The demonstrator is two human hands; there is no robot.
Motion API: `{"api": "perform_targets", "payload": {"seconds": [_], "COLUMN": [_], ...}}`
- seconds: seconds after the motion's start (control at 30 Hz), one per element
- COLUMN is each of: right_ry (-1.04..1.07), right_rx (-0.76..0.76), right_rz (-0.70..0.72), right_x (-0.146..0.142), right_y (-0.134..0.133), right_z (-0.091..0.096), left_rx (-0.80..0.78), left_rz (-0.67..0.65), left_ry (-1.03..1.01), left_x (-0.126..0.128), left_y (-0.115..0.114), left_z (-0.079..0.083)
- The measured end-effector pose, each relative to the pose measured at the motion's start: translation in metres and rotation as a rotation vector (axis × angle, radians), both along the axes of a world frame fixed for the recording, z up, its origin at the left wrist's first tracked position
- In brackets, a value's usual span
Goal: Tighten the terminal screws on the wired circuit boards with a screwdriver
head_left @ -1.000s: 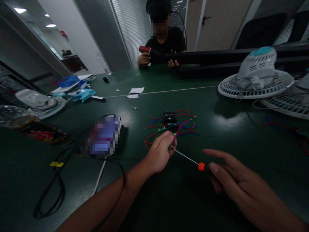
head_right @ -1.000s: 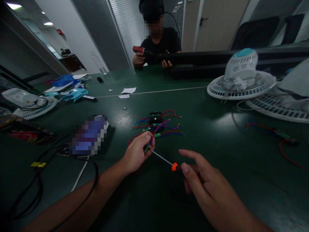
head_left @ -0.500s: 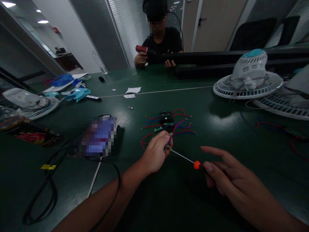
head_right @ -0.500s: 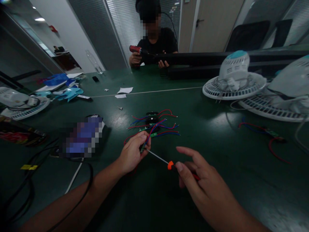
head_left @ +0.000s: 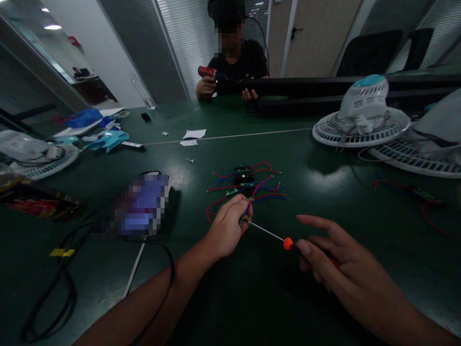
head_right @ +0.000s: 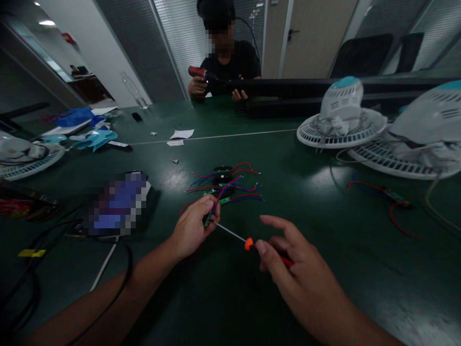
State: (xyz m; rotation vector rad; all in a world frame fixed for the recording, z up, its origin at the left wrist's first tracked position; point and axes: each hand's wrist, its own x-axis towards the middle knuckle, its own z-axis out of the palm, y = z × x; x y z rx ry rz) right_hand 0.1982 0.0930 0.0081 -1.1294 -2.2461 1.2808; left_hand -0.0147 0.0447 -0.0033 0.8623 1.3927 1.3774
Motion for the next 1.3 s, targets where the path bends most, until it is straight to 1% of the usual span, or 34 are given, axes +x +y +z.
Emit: {"api": "perform_targets", "payload": {"seconds": [0.1,0.23,0.43,0.5,0.6,0.67,0.73,0.8,0.9,1.07,1.23,1.3], "right_ry": [0.016,0.025,-0.040,-0.035,-0.033,-0.076,-0.116,-0.130,-0.073,-0.022,-0.010,-0.019], "right_rx": [0.005,0.000,0.091,0.066,-0.042,-0.101,-0.100,-0.062,-0.003,0.013,0.191,0.234], "right_rz": [-0.009,-0.096,-0.108,-0.119,-0.120,-0.094,-0.059,-0.034,-0.044,-0.054,-0.139,-0.154], "right_x": [0.000,0.001,0.000,-0.001,-0.001,0.002,0.004,0.005,0.001,-0.004,-0.002,0.000], "right_y": [-0.001,-0.003,-0.001,0.000,0.000,0.000,0.001,0.001,0.002,0.002,-0.003,-0.005], "right_z": [0.002,0.005,0.008,0.009,0.009,0.008,0.006,0.004,0.003,0.005,0.000,-0.002], "left_rx": [0.001,0.000,-0.007,-0.013,-0.003,0.007,0.002,-0.001,-0.001,-0.002,-0.011,-0.007], "left_rz": [0.004,0.003,-0.007,-0.011,-0.018,-0.017,-0.017,-0.017,-0.018,-0.018,0.000,0.000], "left_ry": [-0.001,0.004,0.009,0.015,0.025,0.027,0.022,0.017,0.022,0.027,0.010,0.008], "left_x": [0.001,0.001,0.001,0.001,0.001,0.001,0.001,0.002,0.002,0.001,0.001,0.001], "left_y": [0.000,-0.001,-0.001,0.000,0.000,-0.001,-0.001,-0.001,-0.001,-0.001,0.000,0.000], "left_z": [0.002,0.002,0.001,0.002,0.002,0.002,0.002,0.001,0.001,0.003,0.003,0.003]}}
